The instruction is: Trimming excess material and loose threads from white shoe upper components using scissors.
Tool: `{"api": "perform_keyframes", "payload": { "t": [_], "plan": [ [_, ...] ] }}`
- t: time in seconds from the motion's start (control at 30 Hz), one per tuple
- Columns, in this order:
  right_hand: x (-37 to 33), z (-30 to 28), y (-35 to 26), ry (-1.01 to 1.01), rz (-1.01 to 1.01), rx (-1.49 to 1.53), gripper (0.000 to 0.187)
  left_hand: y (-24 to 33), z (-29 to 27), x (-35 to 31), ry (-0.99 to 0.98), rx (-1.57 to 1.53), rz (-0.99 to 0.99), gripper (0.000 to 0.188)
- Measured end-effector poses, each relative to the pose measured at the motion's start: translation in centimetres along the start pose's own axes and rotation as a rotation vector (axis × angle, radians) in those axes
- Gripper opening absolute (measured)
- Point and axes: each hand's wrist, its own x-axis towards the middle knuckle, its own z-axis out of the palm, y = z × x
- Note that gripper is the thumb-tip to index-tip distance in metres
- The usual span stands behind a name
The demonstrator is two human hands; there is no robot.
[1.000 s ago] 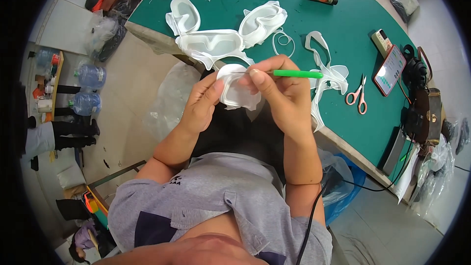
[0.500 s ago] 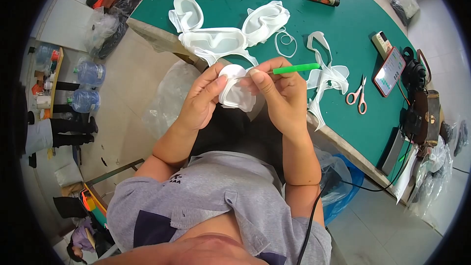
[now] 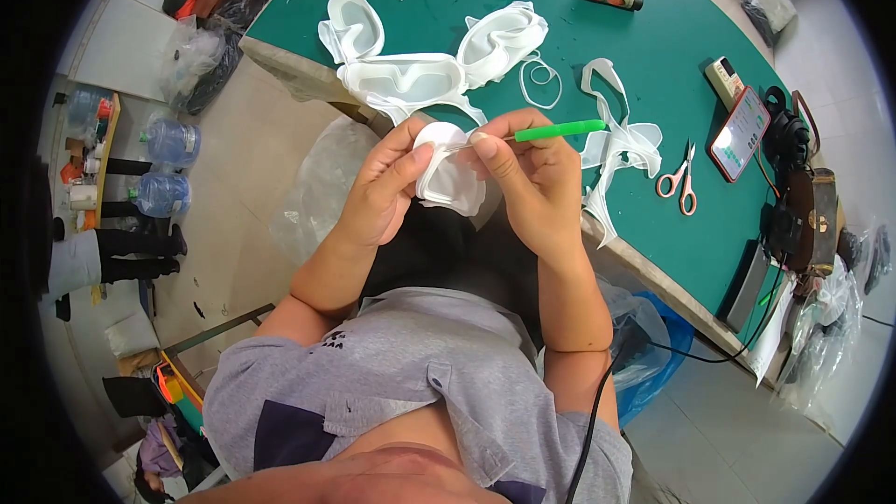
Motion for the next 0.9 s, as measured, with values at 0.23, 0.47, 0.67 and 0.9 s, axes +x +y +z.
{"api": "perform_keyframes", "payload": {
  "t": [0.23,0.47,0.67,0.9],
  "plan": [
    [0.7,-0.4,1.4,-0.013,-0.594,-0.541,0.01,-0.3,-0.2,-0.3,-0.022,-0.102,-0.096,0.017],
    [2.1,-4.6,1.3,0.809,-0.887,-0.722,0.015,-0.9,-0.5,0.3,0.162,-0.328,0.131,0.024],
    [2.5,-11.5,-1.3,1.165,-0.613,-0.71,0.02,-0.7,-3.4,1.3,0.324,-0.432,0.292,0.026],
    [1.4,-13.2,-0.7,1.006,-0.33,-1.049,0.021,0.0,-3.6,1.5,0.302,-0.337,0.376,0.026]
  ]
}}
